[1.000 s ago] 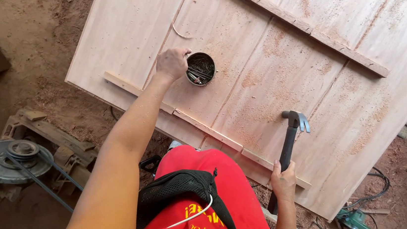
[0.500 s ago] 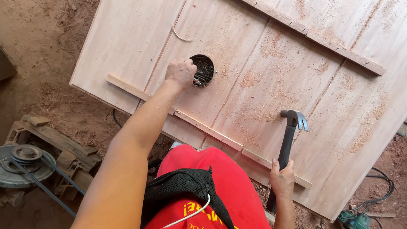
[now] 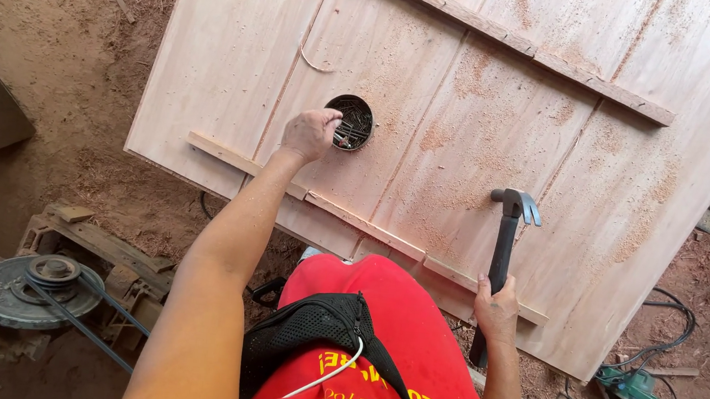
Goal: The person repeatedly picks nails from a small metal container and hammers them into wooden planks to attach a horizontal wooden strip to a larger wooden panel. The work is done by hand with a claw hammer, and the camera remains in a first-person view throughout.
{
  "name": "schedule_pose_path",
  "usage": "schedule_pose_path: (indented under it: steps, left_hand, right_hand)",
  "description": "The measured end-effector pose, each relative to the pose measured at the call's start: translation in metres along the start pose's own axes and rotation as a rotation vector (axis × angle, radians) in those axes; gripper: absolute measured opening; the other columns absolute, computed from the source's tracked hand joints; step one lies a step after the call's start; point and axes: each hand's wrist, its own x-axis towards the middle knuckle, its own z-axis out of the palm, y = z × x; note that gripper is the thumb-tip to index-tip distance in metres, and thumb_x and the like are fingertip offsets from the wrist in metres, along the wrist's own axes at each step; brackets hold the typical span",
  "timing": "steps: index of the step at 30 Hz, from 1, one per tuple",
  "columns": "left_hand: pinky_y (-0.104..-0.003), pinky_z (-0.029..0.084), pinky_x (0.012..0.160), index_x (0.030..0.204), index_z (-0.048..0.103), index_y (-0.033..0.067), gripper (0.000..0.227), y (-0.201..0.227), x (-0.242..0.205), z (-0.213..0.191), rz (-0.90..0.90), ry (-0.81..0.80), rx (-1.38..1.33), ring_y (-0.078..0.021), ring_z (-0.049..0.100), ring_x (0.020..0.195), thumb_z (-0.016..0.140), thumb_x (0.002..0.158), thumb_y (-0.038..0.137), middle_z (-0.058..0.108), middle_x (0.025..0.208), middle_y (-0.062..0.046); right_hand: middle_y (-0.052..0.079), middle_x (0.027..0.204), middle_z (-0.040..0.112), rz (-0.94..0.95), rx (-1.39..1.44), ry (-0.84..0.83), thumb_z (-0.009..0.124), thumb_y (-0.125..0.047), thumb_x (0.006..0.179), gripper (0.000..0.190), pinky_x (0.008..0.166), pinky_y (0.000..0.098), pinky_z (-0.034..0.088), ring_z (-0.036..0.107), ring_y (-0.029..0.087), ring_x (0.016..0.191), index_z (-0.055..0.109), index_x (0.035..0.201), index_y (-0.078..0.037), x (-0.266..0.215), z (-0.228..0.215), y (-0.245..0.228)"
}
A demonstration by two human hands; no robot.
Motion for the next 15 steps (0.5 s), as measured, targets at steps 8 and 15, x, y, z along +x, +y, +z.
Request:
schedule_pose_path:
  steps: [8, 15]
  left_hand:
    - [-0.028, 0.059, 0.070, 0.110, 0.072, 0.0037, 0.022, 0.010, 0.020, -0.002, -0.297, 0.000, -0.776, -0.0106, 0.069, 0.075, 0.060, 0.099, 0.019, 0.075, 0.092, -0.007]
    - [-0.039, 0.057, 0.077, 0.113, 0.074, 0.0206, 0.020, 0.021, 0.014, -0.008, -0.141, -0.050, -0.100, -0.0222, 0.072, 0.086, 0.067, 0.096, 0.028, 0.075, 0.102, -0.005]
  right_hand:
    - [0.023, 0.078, 0.068, 0.151, 0.058, -0.077, 0.064, -0.035, 0.098, 0.039, 0.063, 0.0478, 0.057, 0.072, 0.037, 0.064, 0.054, 0.119, -0.004, -0.008, -0.009, -0.022]
    - [0.021, 0.076, 0.068, 0.046, 0.037, -0.017, 0.067, -0.034, 0.098, 0.038, 0.062, 0.0437, 0.055, 0.069, 0.030, 0.064, 0.055, 0.116, -0.003, -0.002, -0.001, -0.007]
